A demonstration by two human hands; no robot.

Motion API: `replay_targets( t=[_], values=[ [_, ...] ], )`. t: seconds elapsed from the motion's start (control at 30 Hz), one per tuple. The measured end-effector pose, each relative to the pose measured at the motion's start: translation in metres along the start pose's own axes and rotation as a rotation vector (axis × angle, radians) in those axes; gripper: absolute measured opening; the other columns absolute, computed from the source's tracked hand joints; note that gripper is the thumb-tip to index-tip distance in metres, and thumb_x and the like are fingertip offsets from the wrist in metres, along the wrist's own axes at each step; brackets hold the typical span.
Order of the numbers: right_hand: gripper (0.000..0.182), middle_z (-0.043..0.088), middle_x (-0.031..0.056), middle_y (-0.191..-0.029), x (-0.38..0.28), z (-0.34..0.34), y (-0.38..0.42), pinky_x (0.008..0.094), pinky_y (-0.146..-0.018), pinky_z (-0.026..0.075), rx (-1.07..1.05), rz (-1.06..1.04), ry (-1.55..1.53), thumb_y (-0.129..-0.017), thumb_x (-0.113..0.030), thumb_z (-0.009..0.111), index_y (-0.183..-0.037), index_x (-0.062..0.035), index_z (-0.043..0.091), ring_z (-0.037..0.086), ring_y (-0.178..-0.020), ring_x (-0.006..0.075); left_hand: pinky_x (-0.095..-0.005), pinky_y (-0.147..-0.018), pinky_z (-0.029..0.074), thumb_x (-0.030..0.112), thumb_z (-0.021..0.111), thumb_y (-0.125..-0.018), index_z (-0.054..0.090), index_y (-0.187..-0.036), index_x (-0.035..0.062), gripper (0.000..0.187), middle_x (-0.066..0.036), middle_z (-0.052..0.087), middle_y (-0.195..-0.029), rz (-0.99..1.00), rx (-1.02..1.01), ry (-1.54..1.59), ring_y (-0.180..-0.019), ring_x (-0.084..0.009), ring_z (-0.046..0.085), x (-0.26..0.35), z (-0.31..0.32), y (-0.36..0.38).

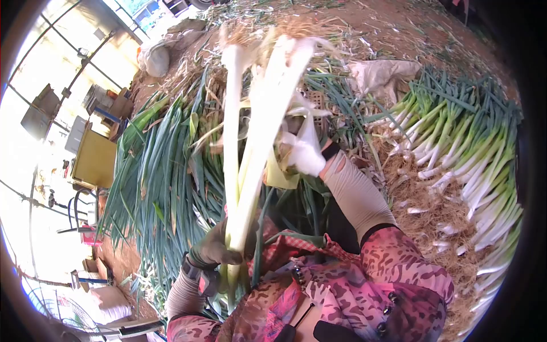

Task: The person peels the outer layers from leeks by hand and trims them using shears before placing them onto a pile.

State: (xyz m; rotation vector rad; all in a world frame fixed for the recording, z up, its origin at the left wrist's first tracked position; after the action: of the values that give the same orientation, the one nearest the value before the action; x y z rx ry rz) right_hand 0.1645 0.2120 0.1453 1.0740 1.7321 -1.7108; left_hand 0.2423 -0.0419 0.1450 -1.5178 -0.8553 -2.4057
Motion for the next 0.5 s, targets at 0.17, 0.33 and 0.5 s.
replay_targets(
  t=[0.17, 0.33, 0.5],
  values=[
    [0.053, 0.056, 0.0107, -0.123, 0.058, -0.058, -0.020, 0.0335, -0.095, 0.048, 0.013, 0.032, 0.625, -0.086, -0.008, 0.065, -0.133, -0.0007, 0.040, 0.056, -0.112, 0.0205, -0.0337, -0.063, 0.051, 0.018, 0.088, -0.053, 0.050, -0.111, 0.0004, 0.072, -0.009, 0.058, -0.085, -0.019, -0.022, 0.000, -0.072, -0.0208, 0.060, -0.001, -0.013, 0.003],
    [0.042, 0.058, 0.0099, -0.122, 0.063, -0.276, -0.039, 0.0349, -0.096, 0.047, 0.418, 0.242, 1.122, -0.091, -0.013, 0.060, -0.130, -0.0028, 0.046, 0.057, -0.111, 0.0210, -0.0320, -0.067, 0.052, 0.009, 0.085, -0.053, 0.051, -0.118, -0.0007, 0.074, -0.008, 0.062, -0.087, -0.149, 0.029, -0.058, -0.074, -0.0191, 0.062, -0.030, -0.037, 0.033],
    [0.034, 0.060, 0.0090, -0.121, -0.015, -0.437, 0.008, 0.0364, -0.097, 0.047, 0.723, 0.182, 0.651, -0.096, -0.018, 0.055, -0.127, -0.0048, 0.052, 0.059, -0.110, 0.0215, -0.0290, -0.075, 0.051, 0.005, 0.082, -0.062, 0.052, -0.123, 0.0022, 0.068, -0.004, 0.063, -0.093, -0.159, 0.221, -0.243, -0.080, -0.0152, 0.061, -0.036, -0.042, 0.037]
  ],
)
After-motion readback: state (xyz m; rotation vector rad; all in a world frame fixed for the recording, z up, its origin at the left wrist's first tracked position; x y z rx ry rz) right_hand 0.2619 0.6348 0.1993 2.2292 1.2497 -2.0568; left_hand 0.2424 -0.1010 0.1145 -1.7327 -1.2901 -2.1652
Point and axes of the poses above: each hand's wrist, its own y-axis away from the middle knuckle, its own z-axis out of the palm, x = y × z, the point moved 8 cm from there along -y, towards the middle knuckle
